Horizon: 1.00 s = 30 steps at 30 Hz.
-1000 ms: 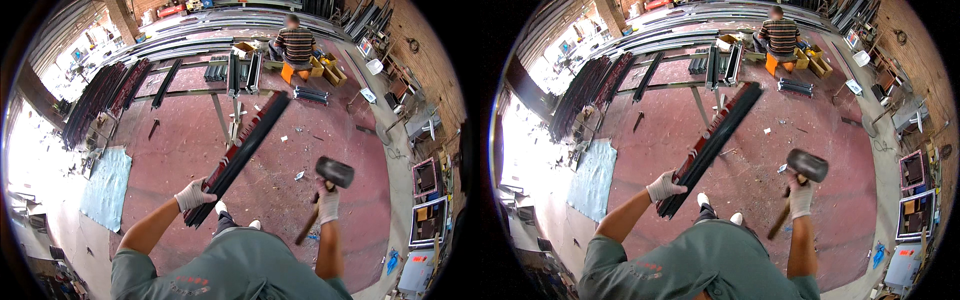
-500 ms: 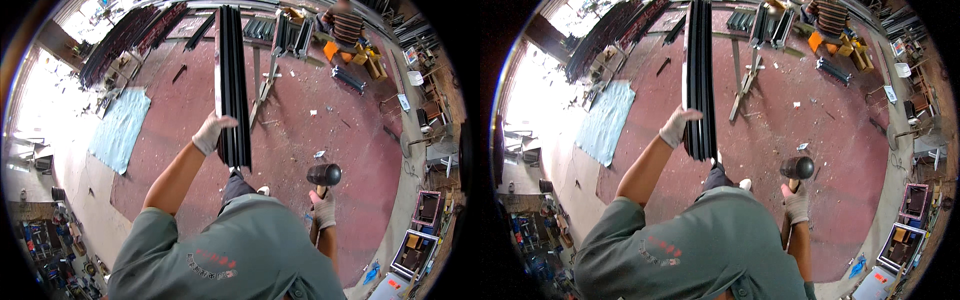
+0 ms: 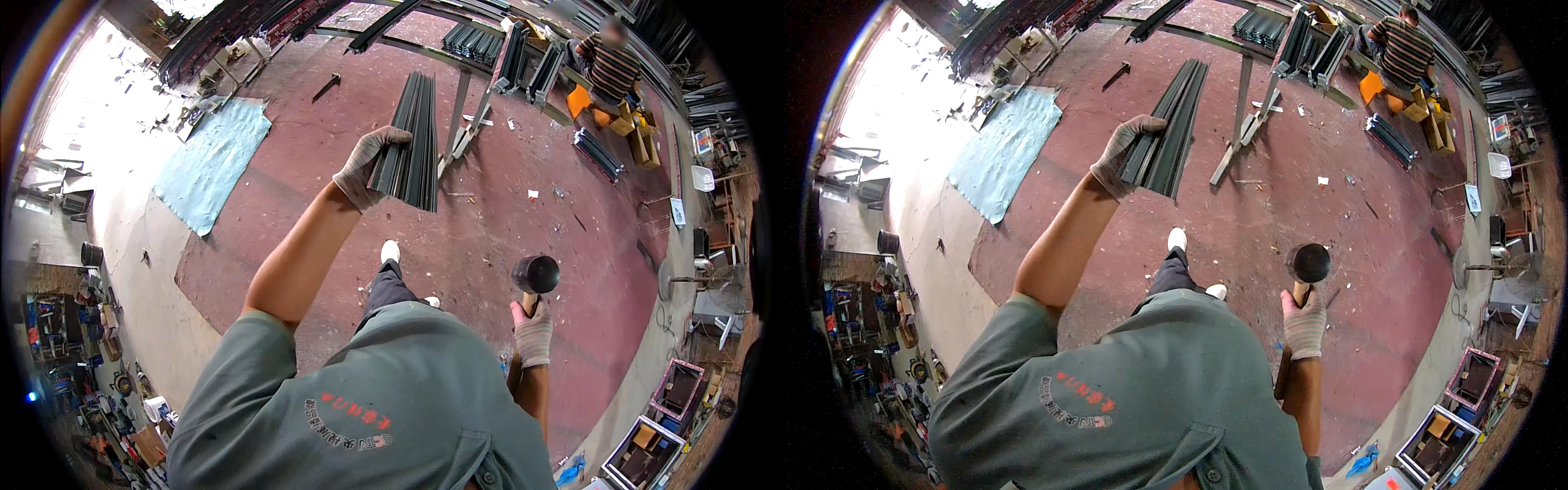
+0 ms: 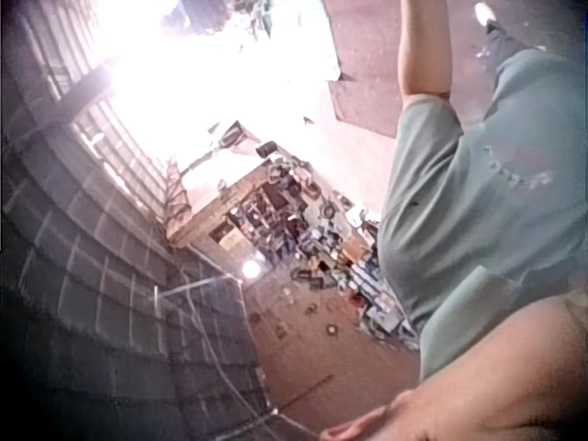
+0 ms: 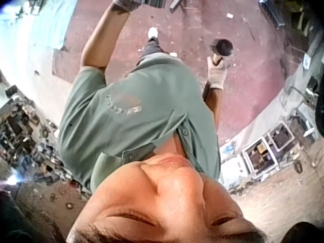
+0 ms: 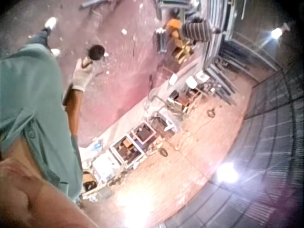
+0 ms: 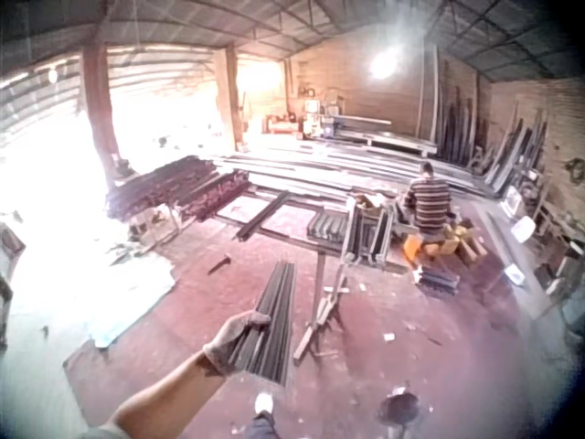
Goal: The person picks up long black metal profiles, uses a rubber mallet to tap them into alignment, and then joins the pieces into a rectangular frame on a jig. The person handles the profiles one at a time and secures the corners by hand.
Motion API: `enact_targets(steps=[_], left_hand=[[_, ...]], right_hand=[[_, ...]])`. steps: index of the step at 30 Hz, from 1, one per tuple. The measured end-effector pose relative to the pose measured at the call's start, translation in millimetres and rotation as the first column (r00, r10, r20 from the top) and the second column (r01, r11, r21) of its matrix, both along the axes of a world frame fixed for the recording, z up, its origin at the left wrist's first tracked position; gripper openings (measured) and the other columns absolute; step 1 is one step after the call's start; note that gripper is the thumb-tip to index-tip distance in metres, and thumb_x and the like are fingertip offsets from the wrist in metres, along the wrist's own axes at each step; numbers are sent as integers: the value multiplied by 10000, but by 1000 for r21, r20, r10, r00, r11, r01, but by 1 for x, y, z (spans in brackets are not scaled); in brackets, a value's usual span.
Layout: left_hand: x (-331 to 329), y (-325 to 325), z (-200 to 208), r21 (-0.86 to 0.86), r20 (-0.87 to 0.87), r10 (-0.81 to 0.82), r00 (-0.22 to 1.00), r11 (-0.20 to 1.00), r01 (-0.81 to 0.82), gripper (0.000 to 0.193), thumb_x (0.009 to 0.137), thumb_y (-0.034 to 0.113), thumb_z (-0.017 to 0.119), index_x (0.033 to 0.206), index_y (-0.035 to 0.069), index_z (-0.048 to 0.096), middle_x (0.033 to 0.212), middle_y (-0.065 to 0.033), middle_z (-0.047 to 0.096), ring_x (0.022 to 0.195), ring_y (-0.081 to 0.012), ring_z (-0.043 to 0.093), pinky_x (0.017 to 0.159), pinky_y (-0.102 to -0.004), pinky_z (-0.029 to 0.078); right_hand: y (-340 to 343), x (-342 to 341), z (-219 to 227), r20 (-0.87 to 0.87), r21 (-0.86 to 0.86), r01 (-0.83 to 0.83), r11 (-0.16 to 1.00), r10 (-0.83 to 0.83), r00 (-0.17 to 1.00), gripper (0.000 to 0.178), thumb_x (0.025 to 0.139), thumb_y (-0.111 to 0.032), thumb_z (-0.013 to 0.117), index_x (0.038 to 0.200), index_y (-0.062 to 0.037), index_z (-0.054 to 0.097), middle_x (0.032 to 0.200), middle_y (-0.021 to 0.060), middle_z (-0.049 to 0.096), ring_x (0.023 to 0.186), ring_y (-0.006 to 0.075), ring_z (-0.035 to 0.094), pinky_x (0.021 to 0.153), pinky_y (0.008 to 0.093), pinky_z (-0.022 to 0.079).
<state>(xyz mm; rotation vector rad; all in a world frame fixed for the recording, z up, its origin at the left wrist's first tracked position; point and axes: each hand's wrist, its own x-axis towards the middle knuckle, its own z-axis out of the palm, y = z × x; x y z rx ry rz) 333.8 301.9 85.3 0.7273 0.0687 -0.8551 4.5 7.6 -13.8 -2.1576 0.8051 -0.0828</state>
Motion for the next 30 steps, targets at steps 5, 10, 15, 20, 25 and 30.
enact_targets(steps=[5, 10, 15, 20, 25, 30], left_hand=[[-3, -6, 1, -32, -52, 44, 998, 998, -46, 418, 910, 186, 632, 1170, -140, 593, 1028, -283, 709, 841, -347, 750, 736, -407, 665], [0, -10, -9, -65, -96, 29, 995, 997, -36, 422, 918, 183, 620, 1175, -148, 575, 1029, -301, 701, 838, -366, 748, 727, -432, 668], [-1, -15, -12, -155, -156, -18, 988, 988, -6, 399, 914, 160, 628, 1170, -140, 571, 1035, -297, 695, 864, -376, 742, 739, -449, 667], [-13, -25, 3, -252, -242, 48, 969, 961, -110, 336, 916, 114, 632, 1146, -125, 577, 1065, -266, 693, 913, -384, 729, 811, -467, 660], [-19, -23, 8, -296, -261, 89, 961, 940, -167, 307, 904, 81, 650, 1140, -103, 582, 1063, -251, 688, 939, -377, 717, 860, -469, 654], [-22, -23, 15, -239, -312, 132, 941, 948, -213, 354, 887, 86, 676, 1173, -96, 572, 1095, -244, 671, 972, -383, 693, 885, -477, 639]], right_hand=[[11, 5, 11, 35, -16, -36, 999, 36, 999, 405, 879, -188, 771, 1185, 26, 615, 977, 208, 701, 838, 319, 677, 801, 405, 540], [10, 1, 3, -2, -23, -59, 998, 59, 998, 414, 886, -191, 764, 1201, 26, 603, 931, 171, 682, 802, 225, 624, 792, 375, 534], [15, -1, 14, 55, -34, -44, 998, 46, 997, 417, 878, -241, 781, 1139, 34, 607, 905, 206, 690, 743, 332, 656, 713, 420, 539], [16, 0, 15, 41, -20, -29, 999, 30, 999, 401, 883, -218, 779, 1155, 21, 604, 916, 202, 697, 770, 302, 668, 735, 410, 540], [25, -3, 14, 104, 11, -14, 1000, 13, 995, 367, 883, -192, 775, 1140, 13, 612, 903, 201, 696, 793, 299, 686, 747, 406, 539], [25, -21, -8, 79, -11, 14, 1000, -13, 997, 372, 867, -204, 793, 1099, 30, 622, 886, 220, 692, 782, 334, 689, 742, 421, 541]])
